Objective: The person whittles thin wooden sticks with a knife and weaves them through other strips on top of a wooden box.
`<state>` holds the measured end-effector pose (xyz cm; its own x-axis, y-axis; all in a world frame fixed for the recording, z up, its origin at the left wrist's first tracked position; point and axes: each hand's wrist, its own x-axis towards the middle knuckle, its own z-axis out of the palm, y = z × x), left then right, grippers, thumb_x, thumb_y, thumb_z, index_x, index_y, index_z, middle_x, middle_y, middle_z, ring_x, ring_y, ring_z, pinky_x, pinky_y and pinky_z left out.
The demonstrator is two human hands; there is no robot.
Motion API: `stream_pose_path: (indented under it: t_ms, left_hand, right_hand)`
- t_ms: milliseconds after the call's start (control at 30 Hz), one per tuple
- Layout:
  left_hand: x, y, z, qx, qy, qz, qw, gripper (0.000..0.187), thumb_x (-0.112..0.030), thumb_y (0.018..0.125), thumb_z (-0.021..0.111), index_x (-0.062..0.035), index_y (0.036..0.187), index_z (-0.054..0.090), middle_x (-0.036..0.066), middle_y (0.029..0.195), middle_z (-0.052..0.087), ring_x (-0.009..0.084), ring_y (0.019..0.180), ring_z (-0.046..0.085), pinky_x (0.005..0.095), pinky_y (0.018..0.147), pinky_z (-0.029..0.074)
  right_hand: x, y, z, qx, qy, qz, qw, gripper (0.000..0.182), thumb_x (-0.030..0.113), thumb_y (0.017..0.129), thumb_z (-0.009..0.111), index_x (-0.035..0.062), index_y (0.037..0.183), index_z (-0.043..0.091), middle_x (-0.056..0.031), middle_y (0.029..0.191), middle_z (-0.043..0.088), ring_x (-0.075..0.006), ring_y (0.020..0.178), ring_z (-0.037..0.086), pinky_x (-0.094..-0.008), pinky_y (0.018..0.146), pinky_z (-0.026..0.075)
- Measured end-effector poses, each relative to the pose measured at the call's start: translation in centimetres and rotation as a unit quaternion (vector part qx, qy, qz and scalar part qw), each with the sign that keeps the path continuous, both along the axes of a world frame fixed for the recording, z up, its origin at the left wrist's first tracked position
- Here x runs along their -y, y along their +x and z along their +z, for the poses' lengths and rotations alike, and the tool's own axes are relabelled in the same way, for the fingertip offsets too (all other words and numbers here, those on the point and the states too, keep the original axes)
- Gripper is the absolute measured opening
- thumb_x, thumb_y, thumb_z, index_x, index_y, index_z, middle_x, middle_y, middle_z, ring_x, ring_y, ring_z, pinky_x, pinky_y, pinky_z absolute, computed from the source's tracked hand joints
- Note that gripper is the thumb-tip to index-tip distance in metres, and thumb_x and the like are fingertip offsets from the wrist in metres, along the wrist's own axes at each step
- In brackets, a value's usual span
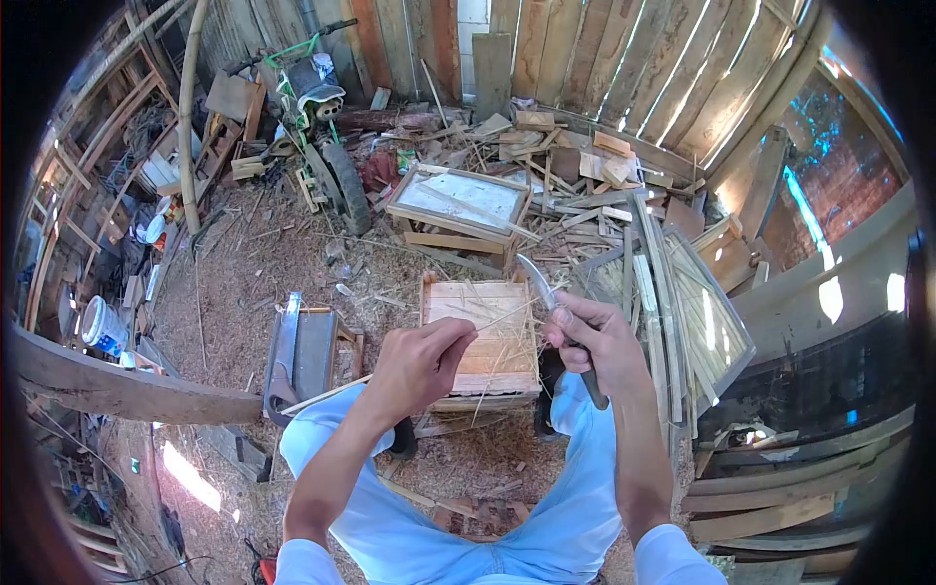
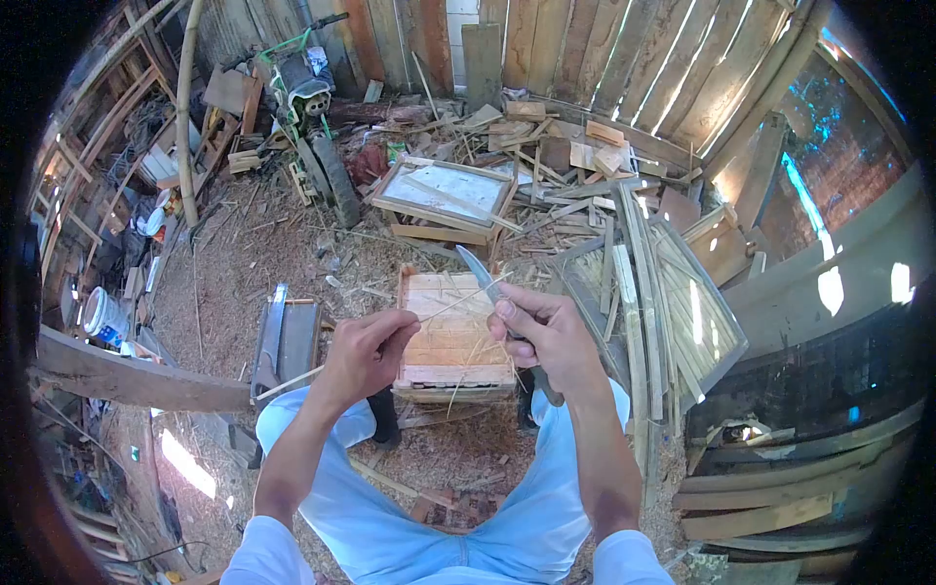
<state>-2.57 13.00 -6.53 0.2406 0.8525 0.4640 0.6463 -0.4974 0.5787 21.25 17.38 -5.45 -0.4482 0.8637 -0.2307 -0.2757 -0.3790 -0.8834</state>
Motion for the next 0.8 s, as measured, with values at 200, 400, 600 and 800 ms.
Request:
stream_pose_path:
  t_ms: [200, 400, 600, 800]
  left_hand:
    - [0.0, -0.1, -0.1, -0.012, -0.002, 0.005, 1.0, 0.008, -0.001, 0.08, 0.064, -0.0028, 0.087, 0.063, 0.012, 0.081, 0.067, 0.0301, 0.069, 0.066, 0.035, 0.057, 0.052]
    - [-0.2, -0.6, -0.7, -0.038, 0.019, 0.005, 0.999, 0.007, -0.006, 0.083, 0.062, -0.0064, 0.09, 0.061, 0.009, 0.083, 0.066, 0.0311, 0.065, 0.064, 0.0376, 0.053, 0.05]
    - [-0.3, -2.6, -1.2, -0.029, 0.003, 0.077, 0.997, 0.006, -0.007, 0.082, 0.063, -0.0062, 0.088, 0.062, 0.009, 0.078, 0.066, 0.0305, 0.064, 0.064, 0.0373, 0.052, 0.05]
    - [-0.9, -1.1, -1.2, -0.03, 0.043, 0.066, 0.996, 0.007, -0.007, 0.082, 0.064, -0.0045, 0.088, 0.062, 0.011, 0.077, 0.066, 0.027, 0.059, 0.064, 0.0347, 0.051, 0.049]
  right_hand:
    - [-0.6, 0.5, -0.5, -0.029, -0.02, -0.015, 0.999, 0.035, 0.012, 0.094, 0.054, -0.0004, 0.126, 0.052, -0.0027, 0.076, 0.055, -0.0025, 0.051, 0.039, -0.0148, 0.041, 0.03]
    - [-0.8, 0.6, -0.9, -0.045, -0.018, -0.024, 0.999, 0.034, 0.011, 0.094, 0.053, 0.0026, 0.127, 0.051, -0.0019, 0.076, 0.054, -0.0021, 0.052, 0.04, -0.0143, 0.041, 0.029]
    - [-2.3, 2.7, -1.9, -0.032, 0.046, -0.164, 0.985, 0.039, 0.013, 0.095, 0.052, 0.0048, 0.132, 0.045, -0.001, 0.074, 0.052, -0.0032, 0.049, 0.04, -0.016, 0.039, 0.031]
    - [0.1, -2.8, -1.5, 0.018, 0.034, -0.036, 0.999, 0.047, 0.013, 0.094, 0.054, 0.006, 0.139, 0.04, -0.0041, 0.074, 0.058, -0.0038, 0.05, 0.041, -0.0176, 0.041, 0.031]
